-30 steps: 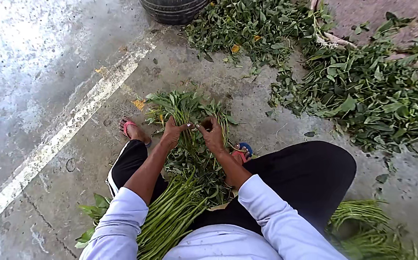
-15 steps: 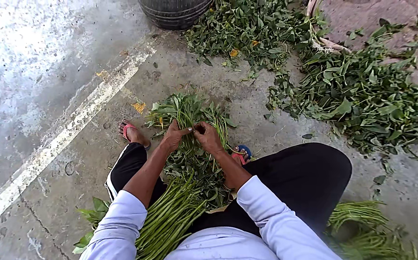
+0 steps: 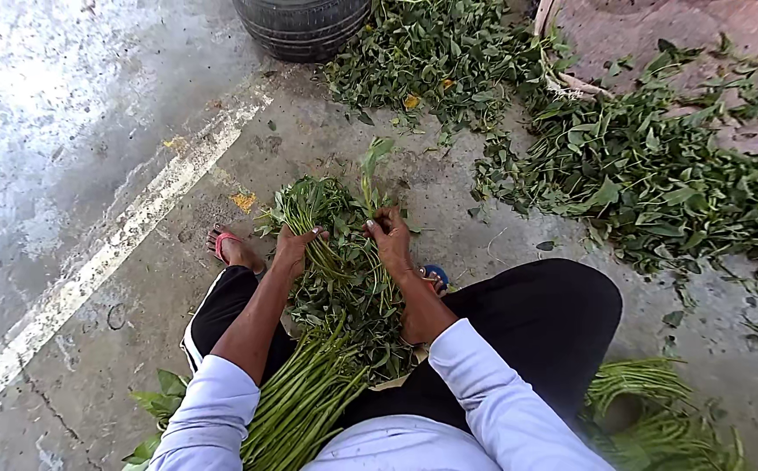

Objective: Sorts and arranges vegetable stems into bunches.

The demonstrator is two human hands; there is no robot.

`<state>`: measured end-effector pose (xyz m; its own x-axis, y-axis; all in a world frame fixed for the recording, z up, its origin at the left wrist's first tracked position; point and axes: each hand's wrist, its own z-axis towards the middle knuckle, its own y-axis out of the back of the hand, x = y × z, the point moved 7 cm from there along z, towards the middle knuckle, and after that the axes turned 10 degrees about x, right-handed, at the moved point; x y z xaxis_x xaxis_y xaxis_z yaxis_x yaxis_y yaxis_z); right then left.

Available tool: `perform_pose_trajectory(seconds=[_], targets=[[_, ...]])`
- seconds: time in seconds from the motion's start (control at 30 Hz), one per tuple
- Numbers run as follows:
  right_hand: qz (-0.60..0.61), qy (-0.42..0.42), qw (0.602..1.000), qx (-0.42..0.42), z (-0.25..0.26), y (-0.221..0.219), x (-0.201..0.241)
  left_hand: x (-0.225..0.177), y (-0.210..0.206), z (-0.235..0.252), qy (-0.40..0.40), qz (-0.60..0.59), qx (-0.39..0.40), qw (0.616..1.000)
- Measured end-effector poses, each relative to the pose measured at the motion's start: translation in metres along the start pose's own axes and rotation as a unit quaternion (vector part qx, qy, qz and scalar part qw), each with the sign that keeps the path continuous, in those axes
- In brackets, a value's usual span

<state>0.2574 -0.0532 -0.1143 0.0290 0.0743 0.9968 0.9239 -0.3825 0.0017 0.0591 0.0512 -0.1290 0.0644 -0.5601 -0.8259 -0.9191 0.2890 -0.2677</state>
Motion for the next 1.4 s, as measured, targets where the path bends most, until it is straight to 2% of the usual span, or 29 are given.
perform_pose_trajectory(seconds=[0.07,0.13,0.23,0.33,0.4,0.47,0.53,0.57,0.63,0.73,0.8,0.87,0.93,1.0,1.07,1.13,1.23,1.33,1.4], targets=[[-0.068,-0.004,0.994,0.081,-0.018,-0.031,-0.01,-0.002,-0.005,0.0,-0.02,-0.015,0.022,0.999],[-0.104,-0.013,0.986,0.127,-0.027,-0.054,-0.023,-0.004,-0.012,-0.008,-0.024,0.01,0.05,0.998],[-0.096,-0.024,0.985,0.14,-0.03,-0.066,-0.033,-0.003,-0.02,-0.019,-0.005,0.072,0.076,0.994],[-0.103,-0.017,0.98,0.167,-0.03,-0.067,-0.036,0.001,-0.02,-0.005,-0.036,0.087,0.084,0.992],[-0.119,-0.019,0.979,0.165,-0.027,-0.064,-0.033,-0.001,-0.018,-0.002,-0.061,0.174,0.066,0.981],[-0.062,-0.068,0.988,0.127,-0.018,-0.057,-0.033,-0.005,-0.019,-0.002,-0.063,0.312,0.068,0.945],[0.066,-0.129,0.987,0.071,-0.004,-0.05,-0.031,-0.004,-0.027,-0.007,-0.029,0.413,0.126,0.901],[0.108,-0.14,0.982,0.059,0.002,-0.048,-0.025,0.001,-0.03,-0.009,-0.005,0.425,0.163,0.891],[0.119,-0.116,0.982,0.091,0.019,-0.05,-0.01,0.011,-0.034,-0.013,0.041,0.372,0.207,0.904],[0.026,-0.069,0.963,0.259,0.039,-0.054,0.02,0.014,-0.035,-0.018,0.098,0.22,0.21,0.948],[-0.012,-0.055,0.957,0.286,0.058,-0.041,0.02,0.011,-0.033,-0.019,0.108,0.159,0.198,0.961],[-0.037,-0.083,0.969,0.23,0.082,-0.013,-0.005,0.004,-0.029,-0.016,0.08,0.117,0.178,0.974],[-0.074,-0.143,0.98,0.121,0.097,0.027,-0.049,-0.003,-0.023,-0.01,0.046,0.074,0.147,0.985],[-0.153,-0.209,0.965,0.04,0.093,0.06,-0.095,-0.012,-0.019,-0.008,0.019,0.034,0.101,0.994],[-0.249,-0.264,0.931,0.037,0.074,0.07,-0.125,-0.018,-0.017,-0.009,0.005,0.023,0.07,0.997],[-0.342,-0.303,0.887,0.069,0.053,0.064,-0.146,-0.021,-0.017,-0.009,-0.011,0.037,0.06,0.997],[-0.435,-0.325,0.836,0.08,0.034,0.053,-0.173,-0.021,-0.016,-0.008,-0.019,0.06,0.048,0.997],[-0.456,-0.313,0.83,0.066,0.029,0.048,-0.177,-0.019,-0.015,-0.007,-0.013,0.057,0.037,0.998],[-0.425,-0.297,0.853,0.052,0.029,0.043,-0.167,-0.02,-0.014,-0.007,-0.005,0.055,0.015,0.998]])
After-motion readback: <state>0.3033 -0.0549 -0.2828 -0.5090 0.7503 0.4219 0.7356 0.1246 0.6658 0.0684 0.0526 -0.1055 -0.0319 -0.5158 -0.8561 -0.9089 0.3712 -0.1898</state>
